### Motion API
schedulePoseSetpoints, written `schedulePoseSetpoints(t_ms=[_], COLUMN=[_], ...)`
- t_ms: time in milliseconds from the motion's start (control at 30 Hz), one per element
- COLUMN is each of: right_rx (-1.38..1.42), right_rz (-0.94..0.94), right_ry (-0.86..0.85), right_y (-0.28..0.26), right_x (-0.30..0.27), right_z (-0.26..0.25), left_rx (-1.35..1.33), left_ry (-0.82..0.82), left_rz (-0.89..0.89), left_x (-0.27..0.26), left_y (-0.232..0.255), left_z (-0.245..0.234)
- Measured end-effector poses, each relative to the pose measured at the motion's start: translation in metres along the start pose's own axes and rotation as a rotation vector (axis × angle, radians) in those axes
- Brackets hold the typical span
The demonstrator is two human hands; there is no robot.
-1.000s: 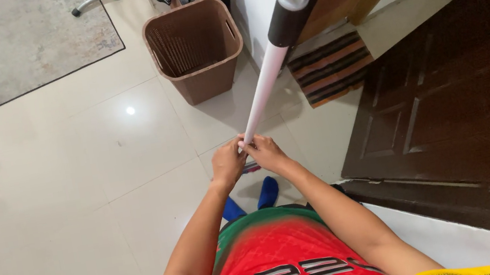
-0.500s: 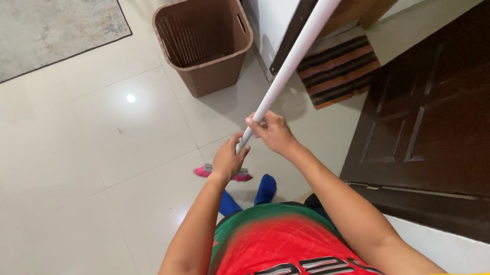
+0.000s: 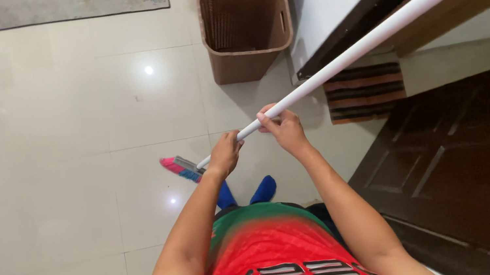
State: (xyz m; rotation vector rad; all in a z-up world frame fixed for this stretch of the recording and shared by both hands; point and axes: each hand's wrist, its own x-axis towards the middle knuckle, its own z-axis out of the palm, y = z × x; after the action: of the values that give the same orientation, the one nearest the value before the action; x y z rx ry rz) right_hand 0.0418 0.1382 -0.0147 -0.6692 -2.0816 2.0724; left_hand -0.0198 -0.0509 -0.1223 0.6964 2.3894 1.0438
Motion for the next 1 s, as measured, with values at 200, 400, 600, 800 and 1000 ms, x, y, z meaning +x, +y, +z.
schedulePoseSetpoints(t_ms=[200,400,600,800,1000], right_rx=[-0.084,0.006,-0.409,-0.431,-0.565], right_rz=[-0.019,-0.008,-0.087,-0.206,-0.359], right_ry=[-0.09,-0.229,-0.202,-0.199,-0.077], right_y=[-0.016,-0.001,-0.016,-0.016,0.013], right_x=[0.014,0.019,0.008,0.005,0.008], right_z=[0.031,0.073,0.099,0.084,0.057], left_rx=[0.0,-0.075,-0.065,-0.176,-0.367], left_ry=[0.068,0.162,0.208,0.019,0.198], left_rz=[-0.1,-0.157,-0.148,-0.206,0.178], left_x=[-0.011,-0.029,-0.031,-0.024,-0.005], left_y=[-0.05,-0.025,-0.046,0.02,0.047], left_z=[-0.013,-0.048,-0.045,-0.082,-0.084])
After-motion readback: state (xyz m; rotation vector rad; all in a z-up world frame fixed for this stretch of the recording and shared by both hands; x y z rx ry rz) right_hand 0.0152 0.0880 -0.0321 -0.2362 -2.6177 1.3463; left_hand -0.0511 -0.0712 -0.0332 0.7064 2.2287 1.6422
